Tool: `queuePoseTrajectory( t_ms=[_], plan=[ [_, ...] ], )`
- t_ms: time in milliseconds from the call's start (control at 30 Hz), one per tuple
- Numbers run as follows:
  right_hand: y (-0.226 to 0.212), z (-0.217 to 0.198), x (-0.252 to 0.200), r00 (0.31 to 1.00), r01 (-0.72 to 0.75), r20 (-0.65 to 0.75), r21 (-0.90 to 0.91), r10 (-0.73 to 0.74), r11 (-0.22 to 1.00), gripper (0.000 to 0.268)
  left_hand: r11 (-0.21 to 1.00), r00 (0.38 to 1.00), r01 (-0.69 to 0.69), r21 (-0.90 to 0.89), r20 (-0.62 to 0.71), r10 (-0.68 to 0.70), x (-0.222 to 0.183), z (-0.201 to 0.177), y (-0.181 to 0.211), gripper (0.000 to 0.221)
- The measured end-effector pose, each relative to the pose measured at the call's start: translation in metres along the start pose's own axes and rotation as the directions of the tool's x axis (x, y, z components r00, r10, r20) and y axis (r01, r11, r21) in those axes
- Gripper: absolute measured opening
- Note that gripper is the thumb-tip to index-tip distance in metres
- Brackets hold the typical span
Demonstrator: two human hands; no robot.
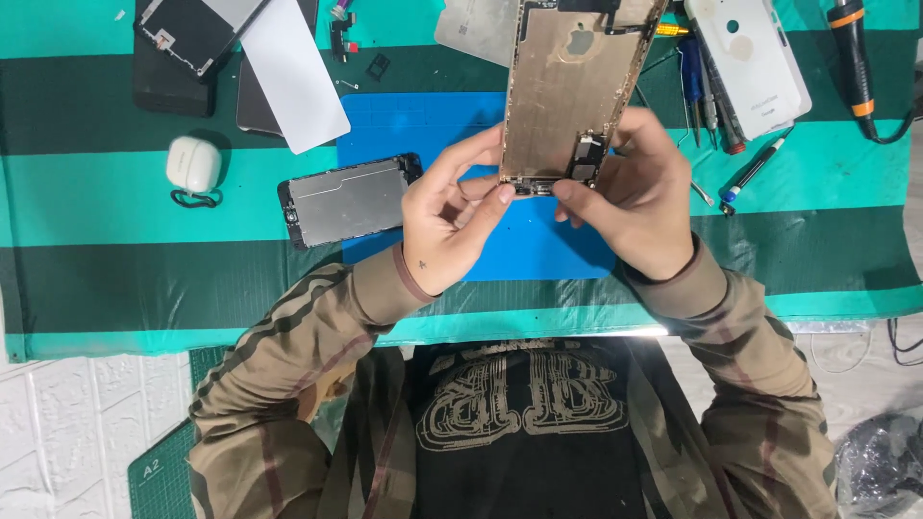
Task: The person is performing a mobile phone repair, which involves inspecting, aligning, and assembling internal components like the frame, screen, and shields.
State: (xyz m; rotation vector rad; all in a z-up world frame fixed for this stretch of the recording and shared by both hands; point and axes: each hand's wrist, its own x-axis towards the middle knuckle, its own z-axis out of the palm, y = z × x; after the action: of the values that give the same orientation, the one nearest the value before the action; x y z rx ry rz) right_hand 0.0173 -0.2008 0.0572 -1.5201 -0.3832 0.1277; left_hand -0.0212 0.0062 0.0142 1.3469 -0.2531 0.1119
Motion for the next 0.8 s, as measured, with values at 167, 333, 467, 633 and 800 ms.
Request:
queuePoseTrajectory(
  t_ms=[167,333,467,633,800],
  plan=[
    [0.0021,0.0026,-0.0003,1.000,-0.001,0.018,0.032,0.001,0.999,0.031,1.000,0.999,-0.009,-0.001,0.040,0.009,0.0017,-0.0002,0.0033,0.046],
    [0.0025,0.0027,-0.0017,1.000,0.001,0.009,0.017,-0.001,1.000,0.028,0.999,1.000,-0.009,0.033,0.027,0.008,0.0008,-0.0003,0.0034,0.047],
    [0.0029,0.0025,-0.0023,1.000,0.008,0.003,-0.002,-0.008,1.000,0.031,0.999,0.999,-0.021,0.044,0.025,0.020,0.0002,-0.0003,0.0032,0.046],
    [0.0022,0.0032,-0.0018,1.000,0.013,0.003,-0.008,-0.013,1.000,0.031,0.997,1.000,-0.017,0.074,0.018,0.015,0.0006,-0.0001,0.0040,0.047],
    [0.0031,0.0037,-0.0017,1.000,0.012,0.003,0.001,-0.012,1.000,0.031,0.999,0.999,-0.017,0.030,0.039,0.016,0.0004,-0.0005,0.0037,0.047]
  ],
)
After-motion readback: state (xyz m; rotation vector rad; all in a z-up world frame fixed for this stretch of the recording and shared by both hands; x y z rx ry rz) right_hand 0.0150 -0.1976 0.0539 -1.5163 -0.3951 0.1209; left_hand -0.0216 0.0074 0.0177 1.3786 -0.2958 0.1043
